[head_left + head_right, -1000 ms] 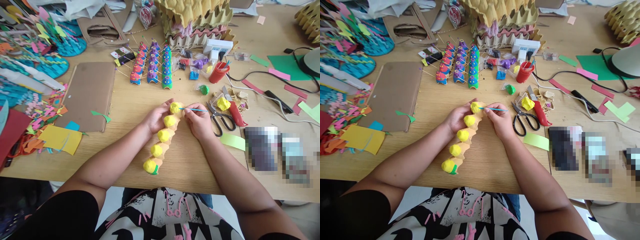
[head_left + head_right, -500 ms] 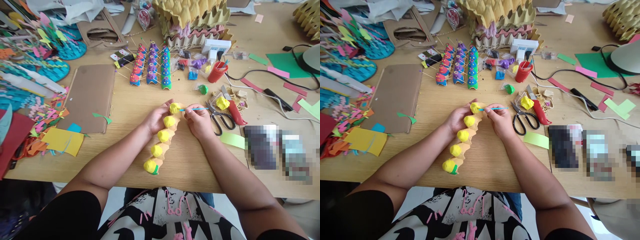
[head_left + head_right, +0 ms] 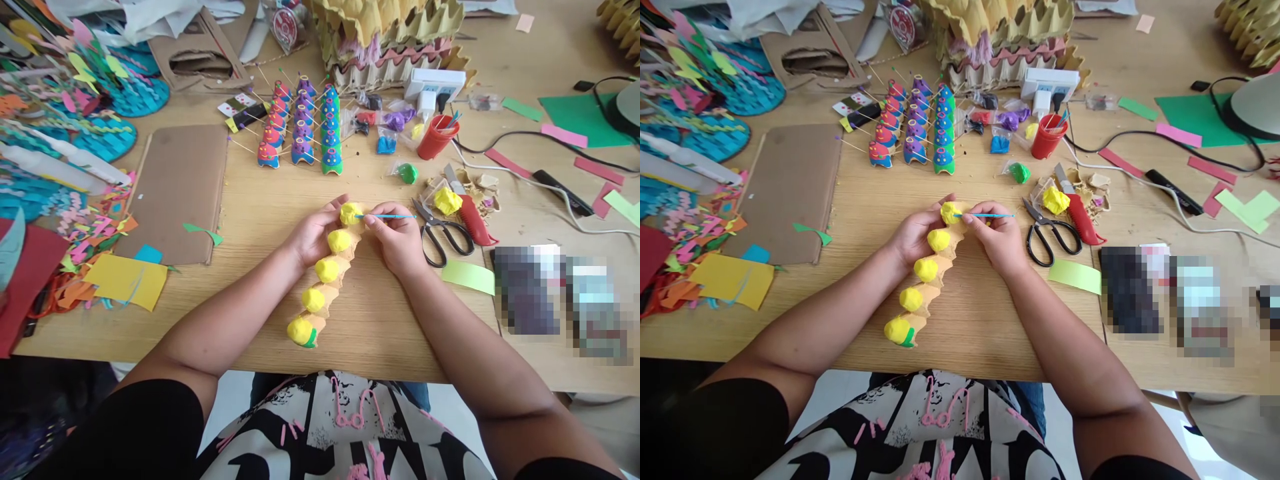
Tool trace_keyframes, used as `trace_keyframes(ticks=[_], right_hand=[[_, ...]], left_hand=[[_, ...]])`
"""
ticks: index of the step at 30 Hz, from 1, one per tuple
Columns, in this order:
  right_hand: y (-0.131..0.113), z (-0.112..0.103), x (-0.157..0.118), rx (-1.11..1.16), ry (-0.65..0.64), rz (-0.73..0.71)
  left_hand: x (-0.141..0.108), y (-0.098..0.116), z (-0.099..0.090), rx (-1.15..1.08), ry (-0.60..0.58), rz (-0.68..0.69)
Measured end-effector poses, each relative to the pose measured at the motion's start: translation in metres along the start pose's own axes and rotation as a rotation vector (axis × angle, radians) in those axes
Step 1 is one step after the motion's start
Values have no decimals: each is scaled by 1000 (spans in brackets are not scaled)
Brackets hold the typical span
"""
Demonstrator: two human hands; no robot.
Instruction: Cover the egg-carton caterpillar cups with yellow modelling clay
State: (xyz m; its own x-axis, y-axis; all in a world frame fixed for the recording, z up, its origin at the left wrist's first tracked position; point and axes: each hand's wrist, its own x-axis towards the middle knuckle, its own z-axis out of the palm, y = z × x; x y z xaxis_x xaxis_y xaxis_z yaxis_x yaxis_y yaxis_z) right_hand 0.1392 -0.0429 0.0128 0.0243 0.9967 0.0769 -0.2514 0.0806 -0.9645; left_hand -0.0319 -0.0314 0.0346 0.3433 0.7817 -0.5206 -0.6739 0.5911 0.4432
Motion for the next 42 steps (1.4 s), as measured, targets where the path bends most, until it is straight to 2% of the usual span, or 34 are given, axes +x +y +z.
trace_keyframes(ticks=[4, 8, 13, 29, 34, 40, 42], right_hand=[[2, 1, 1, -15, 22, -6], [6, 1, 3, 54, 27, 44], [2, 2, 3, 160, -24, 145], [-5, -3, 6, 206, -104, 222], [-3, -4, 7, 208, -101, 190], [-3, 1, 1, 122, 31, 38], [-5, 1, 1, 137, 17, 69]], left_hand=[[1, 1, -1, 5, 13, -45], [-2, 1, 2, 19, 32, -26], [-7, 1, 8, 16, 7, -49], [-4, -2, 2, 41, -63, -22], [-5, -1, 4, 79, -39, 14], [-2, 0, 3, 72, -4, 37], [-1, -1, 1, 62, -12, 35]])
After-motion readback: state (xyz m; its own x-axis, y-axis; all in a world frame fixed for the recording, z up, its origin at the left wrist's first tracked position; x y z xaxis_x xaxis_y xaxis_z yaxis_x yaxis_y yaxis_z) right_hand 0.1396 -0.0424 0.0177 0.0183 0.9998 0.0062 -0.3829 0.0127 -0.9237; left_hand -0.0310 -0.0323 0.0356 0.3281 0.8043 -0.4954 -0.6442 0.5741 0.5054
